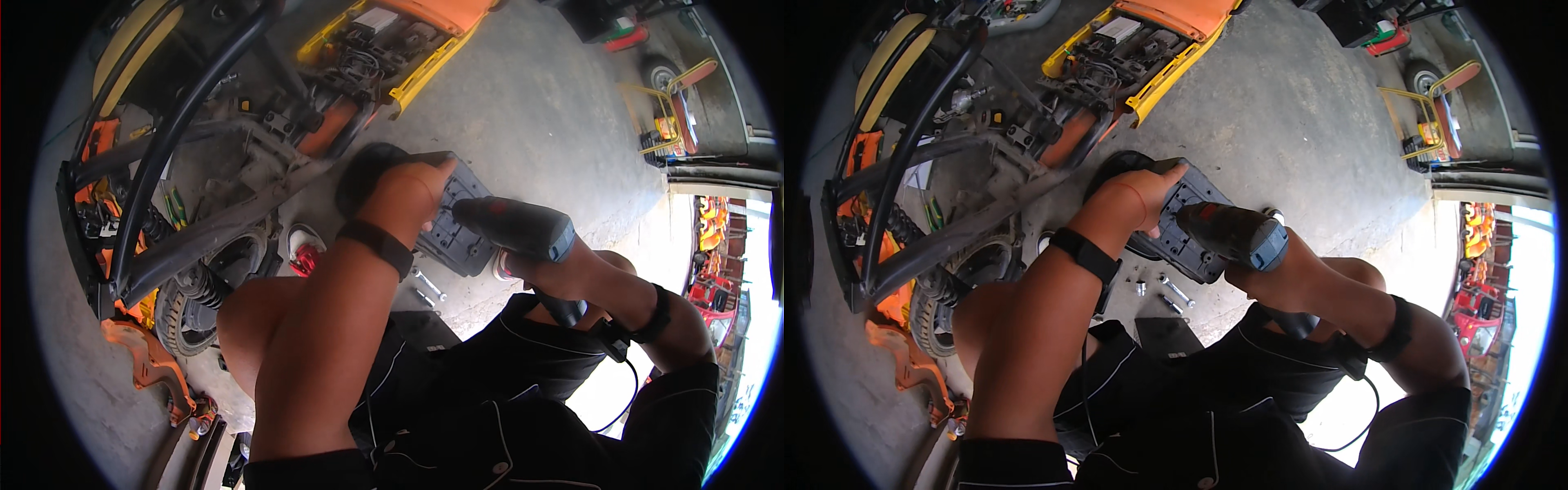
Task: Using a drill to modify or repair a plastic storage compartment from a motorcycle.
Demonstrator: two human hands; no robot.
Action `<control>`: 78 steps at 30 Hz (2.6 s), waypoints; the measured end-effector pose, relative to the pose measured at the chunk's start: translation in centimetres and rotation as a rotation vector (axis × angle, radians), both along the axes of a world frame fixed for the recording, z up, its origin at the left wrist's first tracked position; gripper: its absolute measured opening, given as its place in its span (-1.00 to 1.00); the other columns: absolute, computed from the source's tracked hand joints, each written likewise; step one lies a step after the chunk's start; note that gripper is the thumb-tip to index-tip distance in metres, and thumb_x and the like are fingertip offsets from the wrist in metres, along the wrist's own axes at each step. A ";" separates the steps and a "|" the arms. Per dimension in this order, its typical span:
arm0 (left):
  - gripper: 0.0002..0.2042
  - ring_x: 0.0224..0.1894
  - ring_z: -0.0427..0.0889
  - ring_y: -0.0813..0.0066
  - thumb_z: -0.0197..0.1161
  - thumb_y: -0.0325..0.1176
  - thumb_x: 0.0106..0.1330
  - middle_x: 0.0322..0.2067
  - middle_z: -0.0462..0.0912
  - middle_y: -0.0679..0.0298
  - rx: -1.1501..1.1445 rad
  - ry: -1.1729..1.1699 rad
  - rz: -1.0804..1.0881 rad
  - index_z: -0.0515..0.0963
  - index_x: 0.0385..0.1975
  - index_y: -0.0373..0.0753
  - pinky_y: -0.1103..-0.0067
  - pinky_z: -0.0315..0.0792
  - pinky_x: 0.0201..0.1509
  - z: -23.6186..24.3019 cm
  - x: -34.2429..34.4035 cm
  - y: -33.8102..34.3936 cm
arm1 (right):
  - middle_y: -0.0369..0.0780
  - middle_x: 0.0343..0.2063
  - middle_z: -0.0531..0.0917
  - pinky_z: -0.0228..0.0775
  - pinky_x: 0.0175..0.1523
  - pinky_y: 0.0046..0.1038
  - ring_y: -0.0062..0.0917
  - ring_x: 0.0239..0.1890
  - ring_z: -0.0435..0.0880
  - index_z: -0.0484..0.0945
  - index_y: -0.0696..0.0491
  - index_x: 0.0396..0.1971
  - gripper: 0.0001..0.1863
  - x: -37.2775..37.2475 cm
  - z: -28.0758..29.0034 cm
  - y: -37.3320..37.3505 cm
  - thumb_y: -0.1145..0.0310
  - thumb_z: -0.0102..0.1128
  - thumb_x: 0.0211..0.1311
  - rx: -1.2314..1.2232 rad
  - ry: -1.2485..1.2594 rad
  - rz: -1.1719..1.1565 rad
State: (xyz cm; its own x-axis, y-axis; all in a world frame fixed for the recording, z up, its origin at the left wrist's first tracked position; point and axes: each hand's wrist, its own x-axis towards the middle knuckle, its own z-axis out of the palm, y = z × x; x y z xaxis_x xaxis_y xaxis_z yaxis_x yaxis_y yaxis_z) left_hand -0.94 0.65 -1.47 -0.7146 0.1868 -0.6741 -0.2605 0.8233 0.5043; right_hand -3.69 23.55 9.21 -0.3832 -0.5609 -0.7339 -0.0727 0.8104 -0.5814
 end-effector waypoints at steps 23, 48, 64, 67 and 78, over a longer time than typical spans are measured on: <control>0.25 0.23 0.63 0.09 0.63 -0.44 0.07 0.23 0.60 -0.05 -0.028 -0.019 -0.028 -0.27 0.63 0.04 0.33 0.51 0.29 0.0 0.0 0.1 | -0.18 0.21 0.60 0.55 0.09 -0.41 -0.54 0.05 0.63 0.28 0.09 0.45 -0.24 0.4 -0.3 -0.5 0.72 0.08 0.18 0.046 -0.032 -0.054; 0.25 0.24 0.62 0.10 0.63 -0.43 0.08 0.26 0.58 -0.01 -0.030 0.005 -0.042 -0.27 0.63 0.10 0.29 0.47 0.33 0.1 0.0 0.1 | -0.21 -0.28 0.73 0.60 -0.09 -0.40 -0.51 -0.26 0.74 0.54 0.12 0.10 -0.59 1.2 5.6 1.2 0.43 0.30 0.25 -0.034 0.099 -0.068; 0.06 0.22 0.60 -0.08 0.47 -0.32 0.23 0.23 0.55 -0.17 -0.164 -0.129 -0.012 -0.22 0.58 -0.28 0.26 0.49 0.31 2.9 0.9 1.1 | -0.15 -0.30 0.69 0.63 -0.28 -0.41 -0.43 -0.32 0.74 0.55 0.21 -0.07 -0.70 -2.8 0.8 4.6 0.51 0.31 0.21 -0.393 -0.069 -0.848; 0.00 0.21 0.58 -0.17 0.44 -0.28 0.26 0.27 0.49 -0.22 -0.147 0.178 0.024 -0.12 0.57 -0.30 0.23 0.48 0.29 2.5 4.5 -0.6 | -0.17 -0.29 0.68 0.62 -0.29 -0.43 -0.45 -0.32 0.73 0.56 0.21 -0.05 -0.68 -3.8 0.7 5.3 0.52 0.32 0.19 -0.350 -0.014 -0.934; -0.18 0.34 0.46 -0.15 0.42 -0.30 0.25 0.32 0.45 -0.15 -0.210 0.115 0.025 0.17 0.51 -0.28 0.25 0.39 0.37 8.0 4.2 -3.2 | -0.10 -0.39 0.66 0.45 -0.44 -0.55 -0.51 -0.55 0.61 0.47 0.33 0.02 -0.47 -3.8 2.1 6.6 0.32 0.34 0.11 -0.285 0.195 -1.008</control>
State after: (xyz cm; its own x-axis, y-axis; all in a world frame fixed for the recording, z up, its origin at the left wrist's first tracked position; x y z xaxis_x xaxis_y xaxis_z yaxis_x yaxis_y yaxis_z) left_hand 3.28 -2.51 6.54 -0.7916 0.0328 -0.6102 -0.2324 0.9073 0.3504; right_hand -7.47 30.16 11.28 -0.8632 -0.0603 -0.5012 0.4433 0.3843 -0.8098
